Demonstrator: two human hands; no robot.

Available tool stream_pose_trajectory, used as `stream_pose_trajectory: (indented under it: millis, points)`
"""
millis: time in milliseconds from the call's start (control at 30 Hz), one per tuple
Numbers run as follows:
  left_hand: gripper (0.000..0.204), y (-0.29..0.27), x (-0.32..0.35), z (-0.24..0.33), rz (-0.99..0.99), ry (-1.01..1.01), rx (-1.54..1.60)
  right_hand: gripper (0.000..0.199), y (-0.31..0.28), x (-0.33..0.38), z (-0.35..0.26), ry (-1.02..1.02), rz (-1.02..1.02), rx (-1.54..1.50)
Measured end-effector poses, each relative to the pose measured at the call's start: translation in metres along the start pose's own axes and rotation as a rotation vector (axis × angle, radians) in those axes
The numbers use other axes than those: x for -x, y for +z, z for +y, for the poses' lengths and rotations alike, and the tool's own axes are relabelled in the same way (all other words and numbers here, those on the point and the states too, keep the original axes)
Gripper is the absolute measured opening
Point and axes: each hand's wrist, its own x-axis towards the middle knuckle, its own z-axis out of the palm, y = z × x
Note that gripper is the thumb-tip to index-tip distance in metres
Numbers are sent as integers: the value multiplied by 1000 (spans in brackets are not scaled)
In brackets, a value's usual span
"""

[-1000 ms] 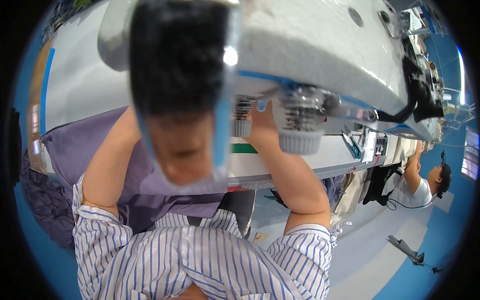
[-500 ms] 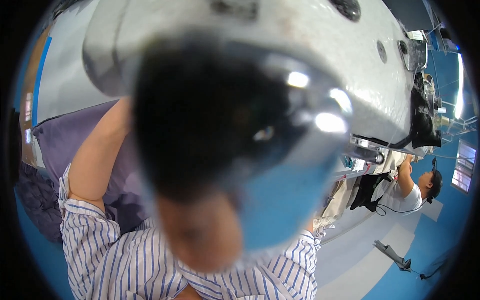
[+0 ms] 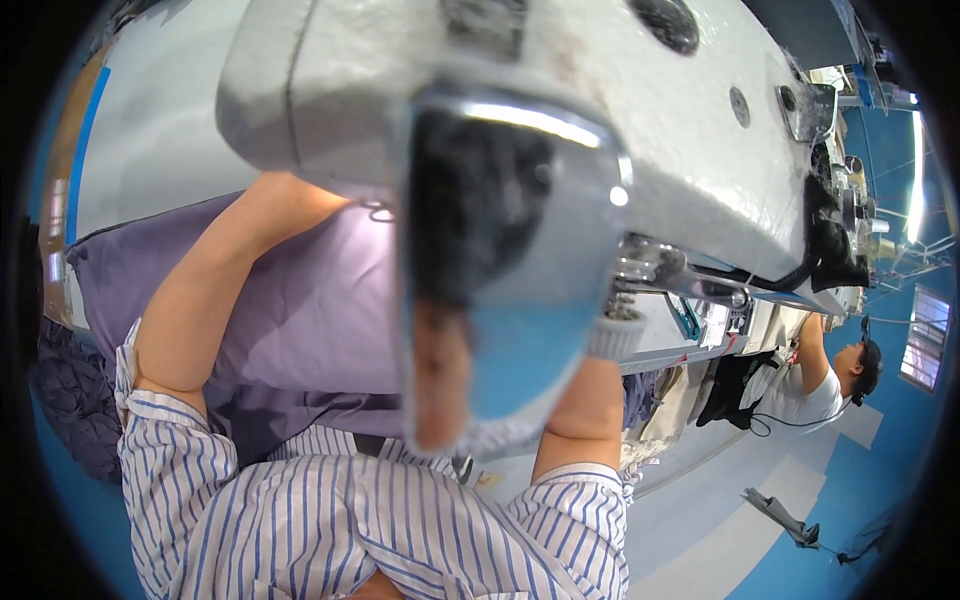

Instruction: Operating an industrial sewing machine to sew fabric panels together.

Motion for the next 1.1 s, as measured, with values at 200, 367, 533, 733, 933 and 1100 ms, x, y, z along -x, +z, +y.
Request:
stream_pose_trajectory:
  millis: [200,367,533,733,933,1100]
  points:
    - [17,-2,1,1,-24,-23,15,18,5,13,-16,35,46,-57]
    - [17,-1,2,7,-36,-61,-5,18,3,4,-6,71,87,-103]
    - [17,-2,0,4,-60,-77,10,17,0,13,-10,107,122,-154]
    - [17,0,-7,-17,-109,-64,-41,17,-1,22,-28,149,171,-217]
    - [33,-4,19,-4,-89,-137,-382,18,1,66,-74,239,176,-108]
    - [69,-43,132,25,-114,30,-375,40,10,230,-134,55,-395,-553]
